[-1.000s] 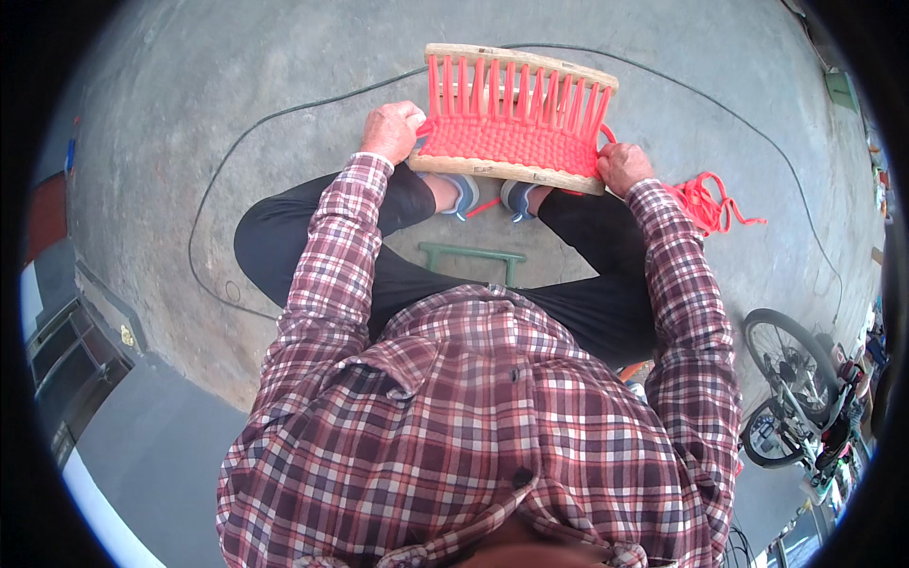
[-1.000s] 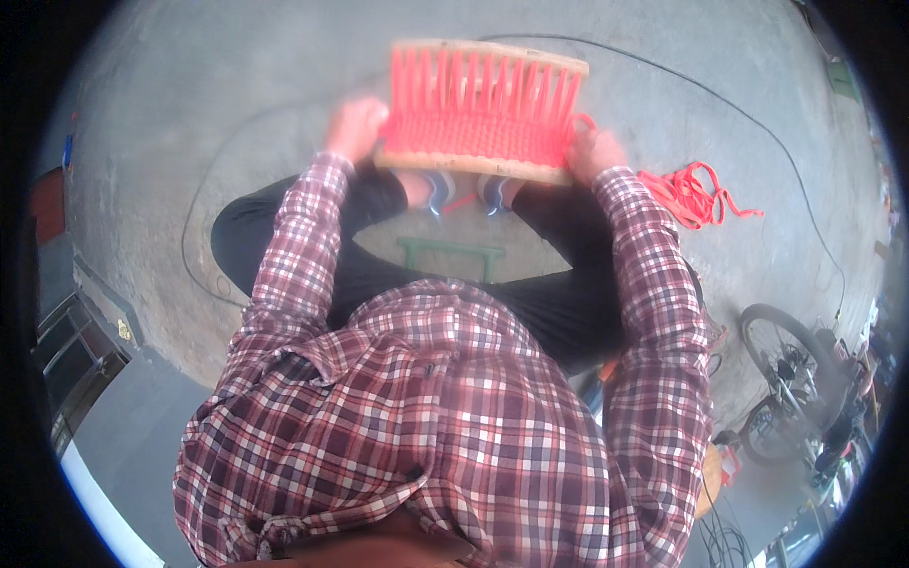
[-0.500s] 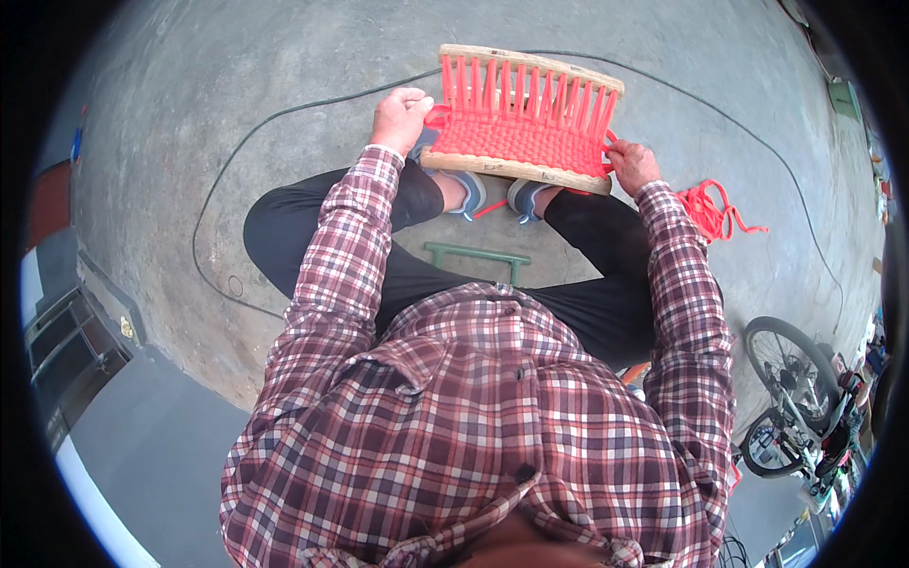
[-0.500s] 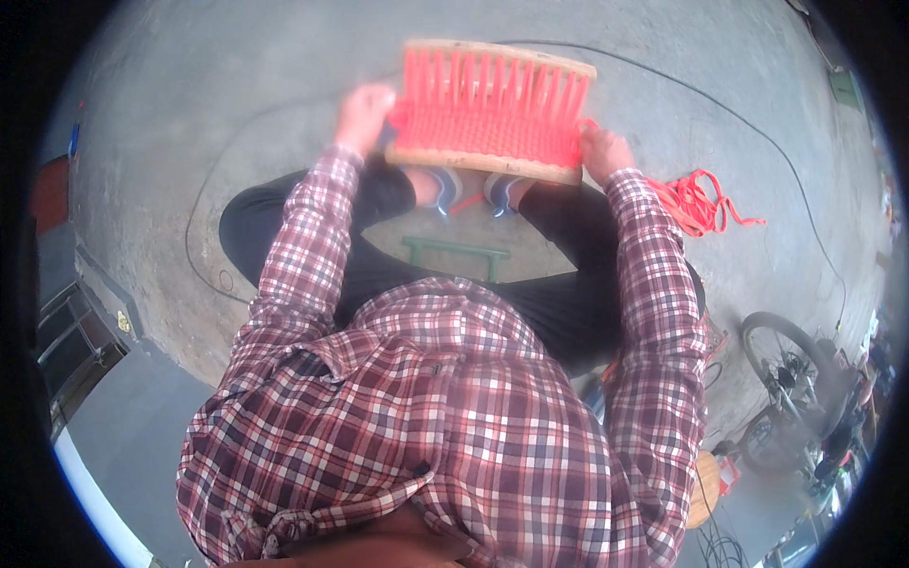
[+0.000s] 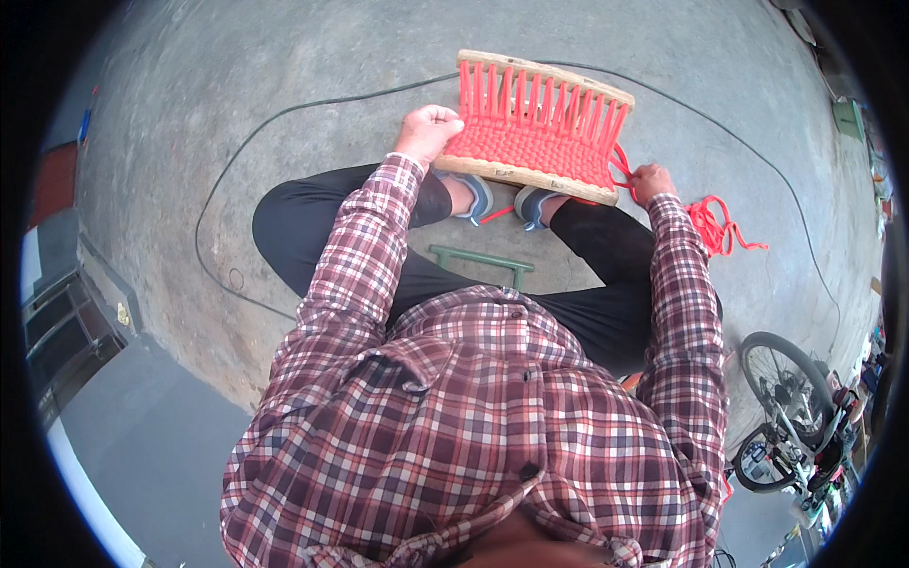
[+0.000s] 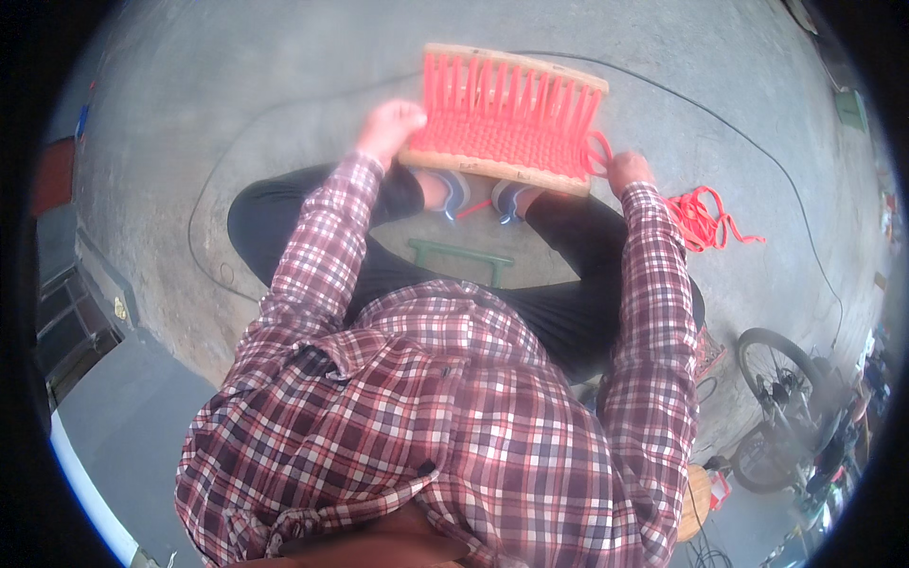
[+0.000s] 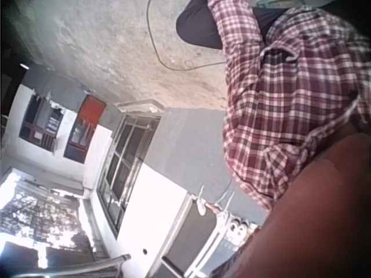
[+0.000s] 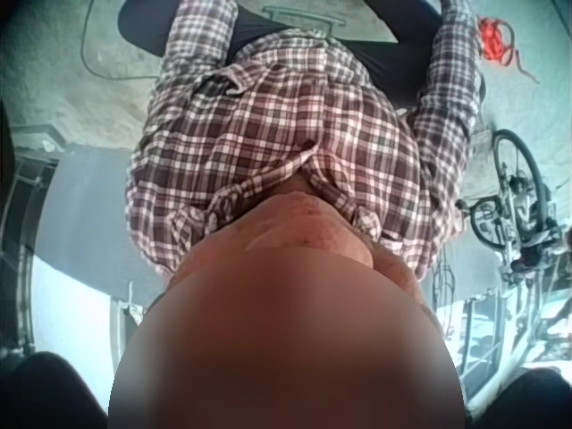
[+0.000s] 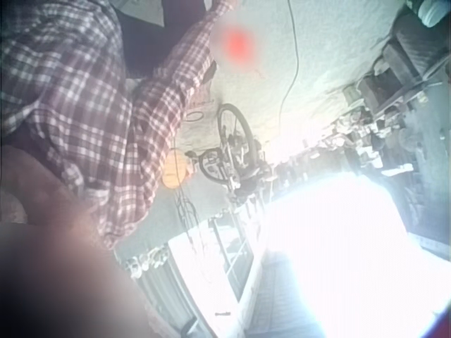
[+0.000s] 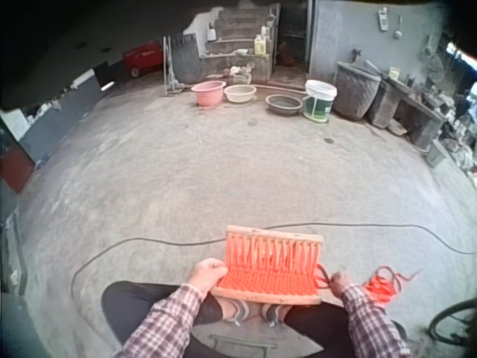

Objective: The person sits cross-legged and weaves red plastic strips through a wooden loom frame. They repeatedly pull the strip through the vertical slats, tighten the weave, and adjust the frame to continue building the basket.

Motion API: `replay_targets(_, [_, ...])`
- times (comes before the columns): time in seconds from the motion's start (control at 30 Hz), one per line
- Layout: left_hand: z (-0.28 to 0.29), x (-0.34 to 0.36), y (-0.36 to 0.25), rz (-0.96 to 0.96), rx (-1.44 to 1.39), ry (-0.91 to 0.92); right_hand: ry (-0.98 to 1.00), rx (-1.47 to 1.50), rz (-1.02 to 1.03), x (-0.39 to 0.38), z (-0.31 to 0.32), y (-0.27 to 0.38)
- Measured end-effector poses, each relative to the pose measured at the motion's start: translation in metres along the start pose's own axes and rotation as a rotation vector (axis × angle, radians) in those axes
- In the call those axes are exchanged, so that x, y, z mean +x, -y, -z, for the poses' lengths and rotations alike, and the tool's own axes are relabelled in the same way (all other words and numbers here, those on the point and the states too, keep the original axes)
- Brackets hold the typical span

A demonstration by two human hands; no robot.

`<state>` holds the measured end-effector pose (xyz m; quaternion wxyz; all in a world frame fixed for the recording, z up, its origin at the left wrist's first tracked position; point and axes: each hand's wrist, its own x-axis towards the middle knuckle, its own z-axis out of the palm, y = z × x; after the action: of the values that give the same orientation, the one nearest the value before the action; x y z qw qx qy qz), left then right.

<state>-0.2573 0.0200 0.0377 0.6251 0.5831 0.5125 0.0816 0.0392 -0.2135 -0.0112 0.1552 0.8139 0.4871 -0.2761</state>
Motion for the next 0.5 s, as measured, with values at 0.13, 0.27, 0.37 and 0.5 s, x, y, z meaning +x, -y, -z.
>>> replay_targets(0.13, [0.003, 0.005, -0.002, -0.028, 0.033, 0.053, -0.052, 0.210, -0.098, 0.002, -0.003, -0.001])
replay_targets(0.27, [0.003, 0.008, -0.002, 0.024, -0.185, 0.038, -0.272, 0.630, 0.023, 0.004, 0.001, 0.011])
replay_targets(0.37, [-0.001, 0.009, -0.002, 0.048, -0.271, 0.060, -0.036, 1.176, -0.091, 0.007, 0.006, 0.020])
replay_targets(0.5, [-0.003, 0.014, -0.004, 0.065, -0.366, 0.119, 0.040, 1.283, -0.072, 0.012, 0.000, 0.025])
